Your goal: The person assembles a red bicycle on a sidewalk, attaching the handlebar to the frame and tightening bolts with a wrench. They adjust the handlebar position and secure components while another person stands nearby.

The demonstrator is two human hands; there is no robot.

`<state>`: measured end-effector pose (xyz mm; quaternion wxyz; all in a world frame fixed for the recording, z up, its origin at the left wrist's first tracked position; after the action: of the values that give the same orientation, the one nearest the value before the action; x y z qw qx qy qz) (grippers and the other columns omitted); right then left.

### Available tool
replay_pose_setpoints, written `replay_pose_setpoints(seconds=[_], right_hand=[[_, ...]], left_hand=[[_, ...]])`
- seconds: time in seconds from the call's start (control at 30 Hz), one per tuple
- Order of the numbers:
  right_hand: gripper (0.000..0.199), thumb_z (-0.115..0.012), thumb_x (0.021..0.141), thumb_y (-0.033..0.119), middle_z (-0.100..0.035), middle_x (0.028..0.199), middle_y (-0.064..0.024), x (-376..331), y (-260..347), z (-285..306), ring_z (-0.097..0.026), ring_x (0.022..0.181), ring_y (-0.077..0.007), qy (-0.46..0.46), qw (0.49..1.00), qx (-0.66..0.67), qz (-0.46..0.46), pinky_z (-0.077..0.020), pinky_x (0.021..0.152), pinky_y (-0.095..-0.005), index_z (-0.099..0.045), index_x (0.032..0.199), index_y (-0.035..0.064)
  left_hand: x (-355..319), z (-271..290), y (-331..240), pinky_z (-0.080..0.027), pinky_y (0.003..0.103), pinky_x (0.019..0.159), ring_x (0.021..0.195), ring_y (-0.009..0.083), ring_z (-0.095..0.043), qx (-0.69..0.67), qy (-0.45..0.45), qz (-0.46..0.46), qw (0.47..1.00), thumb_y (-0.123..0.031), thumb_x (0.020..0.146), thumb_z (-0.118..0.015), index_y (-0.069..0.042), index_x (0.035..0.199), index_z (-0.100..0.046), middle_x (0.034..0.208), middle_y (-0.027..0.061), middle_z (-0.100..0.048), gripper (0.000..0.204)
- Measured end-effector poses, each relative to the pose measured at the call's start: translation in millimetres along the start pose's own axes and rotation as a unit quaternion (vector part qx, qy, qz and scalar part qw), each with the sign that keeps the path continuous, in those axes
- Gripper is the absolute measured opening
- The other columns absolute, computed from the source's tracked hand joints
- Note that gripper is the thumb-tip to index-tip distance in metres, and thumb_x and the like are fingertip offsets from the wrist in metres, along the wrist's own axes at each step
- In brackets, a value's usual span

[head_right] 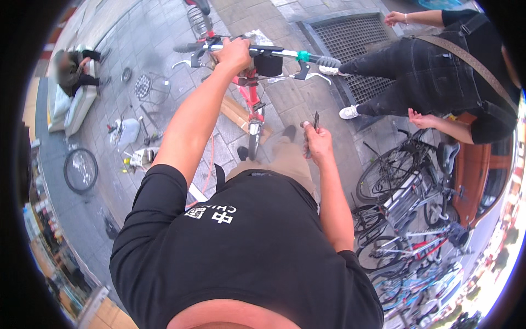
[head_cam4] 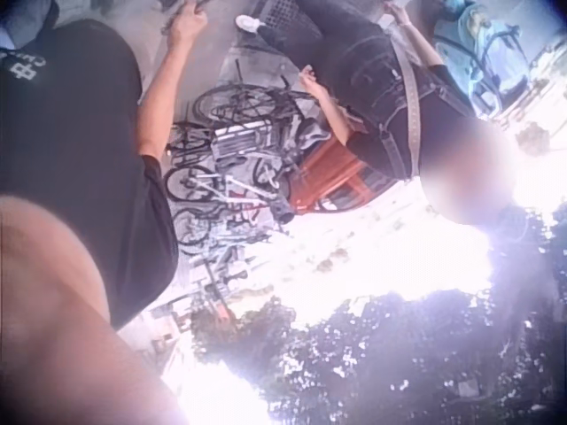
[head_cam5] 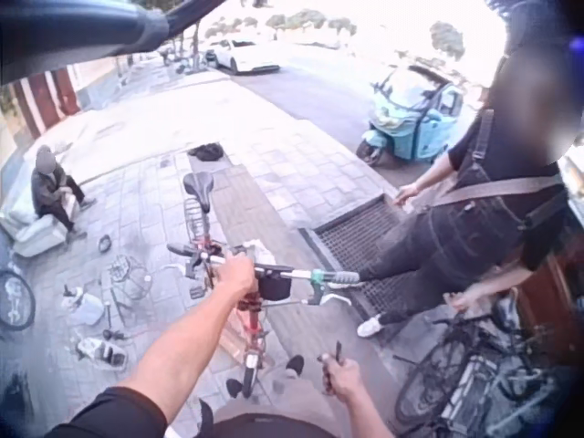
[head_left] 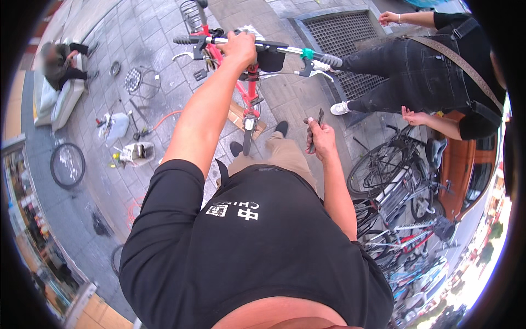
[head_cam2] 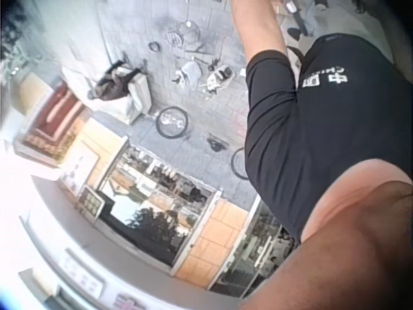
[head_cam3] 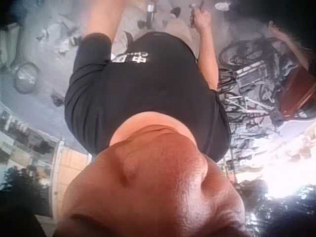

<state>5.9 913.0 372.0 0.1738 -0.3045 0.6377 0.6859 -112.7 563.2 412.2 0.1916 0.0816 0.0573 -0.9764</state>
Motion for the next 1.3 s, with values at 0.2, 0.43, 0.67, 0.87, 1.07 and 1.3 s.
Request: replay_pose_setpoints(seconds=[0.2, 0.43, 0.67, 0.87, 1.07, 1.3], right_hand=[[0.030, -0.069, 0.104, 0.028, -0.054, 0.064, 0.0050, 11.6, 60.1, -6.2, -0.048, 0.054, -0.0046, -0.052, 0.988, -0.072, 0.123, -0.0376, 0.049, -0.0253, -0.076, 0.116, 0.0017], [0.034, -0.070, 0.104, 0.037, -0.052, 0.061, 0.0057, 80.7, 85.7, -2.1, -0.047, 0.049, -0.0053, -0.076, 0.973, -0.108, 0.191, -0.0344, 0.042, -0.0271, -0.074, 0.094, 0.0047], [0.036, -0.072, 0.102, 0.039, -0.054, 0.059, 0.0023, 77.0, 93.1, -39.8, -0.048, 0.046, -0.0095, -0.020, 0.995, -0.045, 0.086, -0.0402, 0.044, -0.0295, -0.066, 0.084, 0.0084], [0.038, -0.075, 0.100, 0.036, -0.057, 0.063, -0.0016, 98.7, 79.0, -49.4, -0.053, 0.049, -0.0118, -0.012, 0.995, 0.068, 0.074, -0.0438, 0.046, -0.0303, -0.061, 0.078, 0.0076], [0.036, -0.077, 0.098, 0.034, -0.058, 0.067, -0.0019, 97.8, 78.1, -55.0, -0.054, 0.050, -0.0131, -0.035, 0.994, 0.099, 0.041, -0.0447, 0.046, -0.0307, -0.061, 0.081, 0.0066], [0.033, -0.079, 0.097, 0.034, -0.058, 0.070, -0.0005, 96.5, 74.0, -59.6, -0.055, 0.053, -0.0123, -0.042, 0.990, 0.132, 0.036, -0.0449, 0.047, -0.0303, -0.062, 0.083, 0.0090]], left_hand=[[1.2, -17.7, 20.7, -0.047, 0.070, 0.101, 0.137, 0.0390, -0.050, -0.077, -0.062, -0.052, 0.994, -0.016, 0.086, -0.070, -0.026, 0.134, -0.066, 0.140, 0.0068, -0.062, 0.050], [-75.5, -3.2, -22.9, -0.051, 0.049, 0.092, 0.112, 0.0351, -0.063, -0.133, -0.200, -0.269, 0.933, -0.020, 0.091, -0.076, -0.014, 0.125, -0.073, 0.119, 0.0106, -0.071, 0.035], [-63.5, -33.2, -59.2, -0.050, 0.051, 0.084, 0.103, 0.0356, -0.068, -0.185, -0.021, -0.280, 0.942, -0.030, 0.103, -0.062, -0.010, 0.118, -0.074, 0.105, 0.0134, -0.071, 0.028], [-35.7, -19.8, -62.4, -0.055, 0.056, 0.081, 0.094, 0.0464, -0.070, -0.207, 0.147, -0.297, 0.921, -0.026, 0.104, -0.061, -0.004, 0.111, -0.075, 0.097, 0.0233, -0.073, 0.027], [-24.5, -21.4, -63.4, -0.057, 0.053, 0.082, 0.092, 0.0454, -0.071, -0.199, 0.151, -0.312, 0.917, -0.022, 0.097, -0.068, -0.006, 0.106, -0.079, 0.094, 0.0262, -0.073, 0.022], [-40.7, -31.4, -53.9, -0.056, 0.052, 0.083, 0.096, 0.0440, -0.071, -0.297, 0.063, -0.315, 0.899, -0.025, 0.096, -0.072, -0.002, 0.107, -0.073, 0.098, 0.0241, -0.074, 0.025]])
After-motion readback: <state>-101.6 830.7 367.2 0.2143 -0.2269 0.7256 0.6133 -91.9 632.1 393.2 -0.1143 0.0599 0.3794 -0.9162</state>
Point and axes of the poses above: each hand's wrist, its own x-axis towards the middle knuckle, its own z-axis out of the back of the hand, y = z × x, the point moved 1 cm from there along x, towards the middle knuckle
